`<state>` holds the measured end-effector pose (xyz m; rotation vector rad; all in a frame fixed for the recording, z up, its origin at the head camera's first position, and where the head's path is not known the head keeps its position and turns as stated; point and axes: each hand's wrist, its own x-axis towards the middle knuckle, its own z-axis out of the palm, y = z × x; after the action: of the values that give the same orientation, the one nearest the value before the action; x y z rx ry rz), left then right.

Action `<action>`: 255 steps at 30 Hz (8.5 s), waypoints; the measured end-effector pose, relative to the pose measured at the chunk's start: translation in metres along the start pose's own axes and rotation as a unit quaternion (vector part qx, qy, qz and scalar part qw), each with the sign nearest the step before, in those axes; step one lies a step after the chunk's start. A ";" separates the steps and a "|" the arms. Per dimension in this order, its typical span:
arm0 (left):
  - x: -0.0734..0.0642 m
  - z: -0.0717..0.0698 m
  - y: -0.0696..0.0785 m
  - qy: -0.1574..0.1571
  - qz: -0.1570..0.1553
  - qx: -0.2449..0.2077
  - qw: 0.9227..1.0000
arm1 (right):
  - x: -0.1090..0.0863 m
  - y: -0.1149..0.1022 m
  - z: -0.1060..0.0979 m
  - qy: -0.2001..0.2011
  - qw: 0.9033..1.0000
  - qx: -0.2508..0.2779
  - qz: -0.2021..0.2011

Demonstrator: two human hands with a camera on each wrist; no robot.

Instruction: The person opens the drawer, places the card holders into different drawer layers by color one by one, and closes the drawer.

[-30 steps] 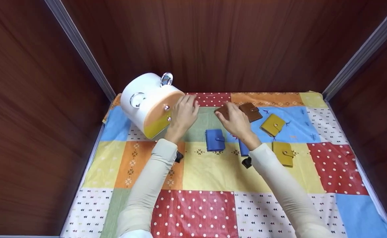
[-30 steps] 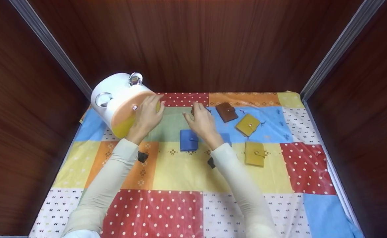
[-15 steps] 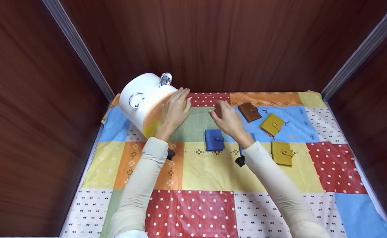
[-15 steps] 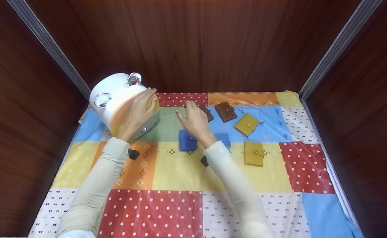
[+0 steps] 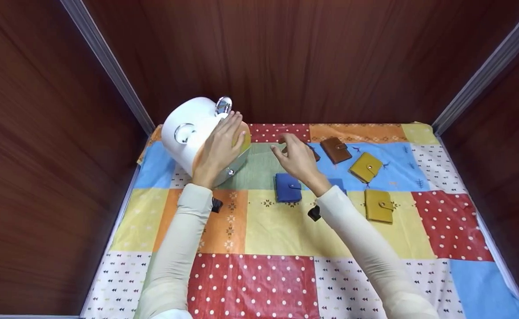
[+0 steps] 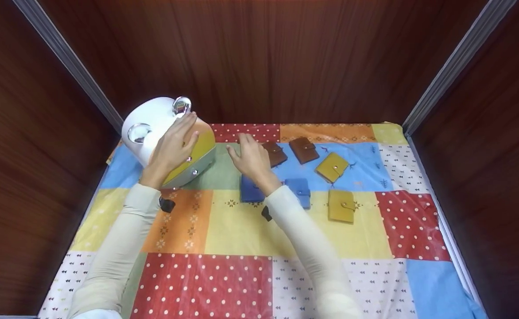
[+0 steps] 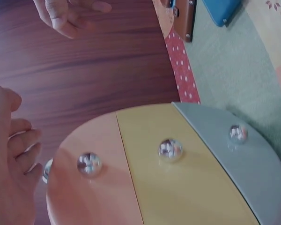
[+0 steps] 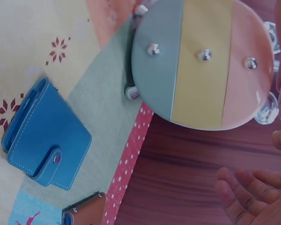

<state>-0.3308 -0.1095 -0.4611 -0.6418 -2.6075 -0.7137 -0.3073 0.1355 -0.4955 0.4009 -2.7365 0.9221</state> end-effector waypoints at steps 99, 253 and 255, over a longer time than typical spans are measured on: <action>-0.054 -0.025 -0.062 -0.066 -0.001 0.007 0.998 | 0.053 -0.098 0.087 -0.081 0.997 0.013 -0.013; -0.053 -0.024 -0.059 -0.049 -0.023 -0.047 0.997 | -0.039 -0.043 0.050 -0.032 0.995 0.086 -0.032; -0.053 -0.024 -0.059 -0.048 -0.022 -0.048 0.997 | -0.040 -0.043 0.050 -0.033 0.995 0.086 -0.033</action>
<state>-0.3113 -0.1855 -0.4879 -0.6647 -2.6963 -0.8442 -0.2617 0.0795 -0.5225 0.5570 -2.6924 1.1506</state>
